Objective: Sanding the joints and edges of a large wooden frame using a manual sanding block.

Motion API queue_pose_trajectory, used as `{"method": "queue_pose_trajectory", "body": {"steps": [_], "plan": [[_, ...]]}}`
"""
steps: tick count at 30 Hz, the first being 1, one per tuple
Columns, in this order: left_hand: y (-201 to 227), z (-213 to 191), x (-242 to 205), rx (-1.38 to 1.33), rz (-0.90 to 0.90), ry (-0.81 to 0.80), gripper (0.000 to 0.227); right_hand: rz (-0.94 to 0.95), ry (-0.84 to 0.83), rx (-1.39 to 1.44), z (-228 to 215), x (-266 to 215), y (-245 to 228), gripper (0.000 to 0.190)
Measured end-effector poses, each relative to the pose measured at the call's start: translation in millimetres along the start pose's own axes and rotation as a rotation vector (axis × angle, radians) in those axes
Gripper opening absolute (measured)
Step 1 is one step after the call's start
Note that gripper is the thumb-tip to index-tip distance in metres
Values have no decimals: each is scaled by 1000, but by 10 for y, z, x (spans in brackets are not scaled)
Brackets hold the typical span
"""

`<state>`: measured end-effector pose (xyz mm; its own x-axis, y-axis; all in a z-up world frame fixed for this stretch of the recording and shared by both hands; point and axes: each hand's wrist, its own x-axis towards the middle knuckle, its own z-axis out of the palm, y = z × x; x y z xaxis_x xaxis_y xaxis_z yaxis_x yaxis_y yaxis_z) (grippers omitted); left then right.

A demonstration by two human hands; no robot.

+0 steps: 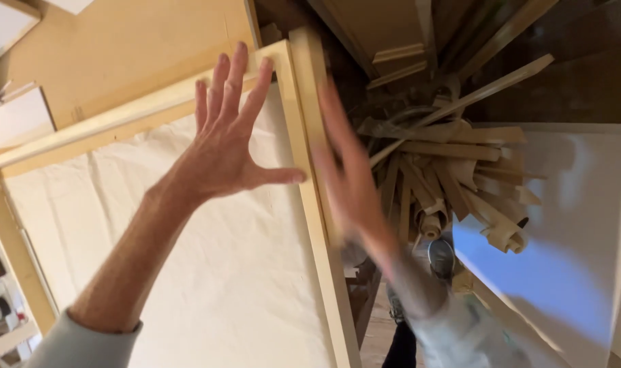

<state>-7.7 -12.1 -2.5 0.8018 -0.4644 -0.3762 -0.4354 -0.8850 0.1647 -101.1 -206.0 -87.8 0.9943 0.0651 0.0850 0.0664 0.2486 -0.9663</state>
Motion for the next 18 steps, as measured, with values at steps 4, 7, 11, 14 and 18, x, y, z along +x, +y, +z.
{"method": "queue_pose_trajectory", "body": {"steps": [4, 7, 11, 14, 18], "plan": [[8, 47, 5, 13, -11, 17, 151, 99, 2, -3, 49, -632, -167, 57], [-27, -14, 13, 5, 6, -4, 150, -1, 19, -45, 26, 198, 228, 54], [-40, -15, 6, 19, 17, -6, 150, -153, 45, -11, 36, 712, 211, 49], [17, 2, 20, 6, 7, -4, 151, 13, 4, -12, 23, -112, -139, 54], [-20, -42, 6, 11, -14, -3, 150, 38, 22, 95, 71, -386, -157, 53]]}}
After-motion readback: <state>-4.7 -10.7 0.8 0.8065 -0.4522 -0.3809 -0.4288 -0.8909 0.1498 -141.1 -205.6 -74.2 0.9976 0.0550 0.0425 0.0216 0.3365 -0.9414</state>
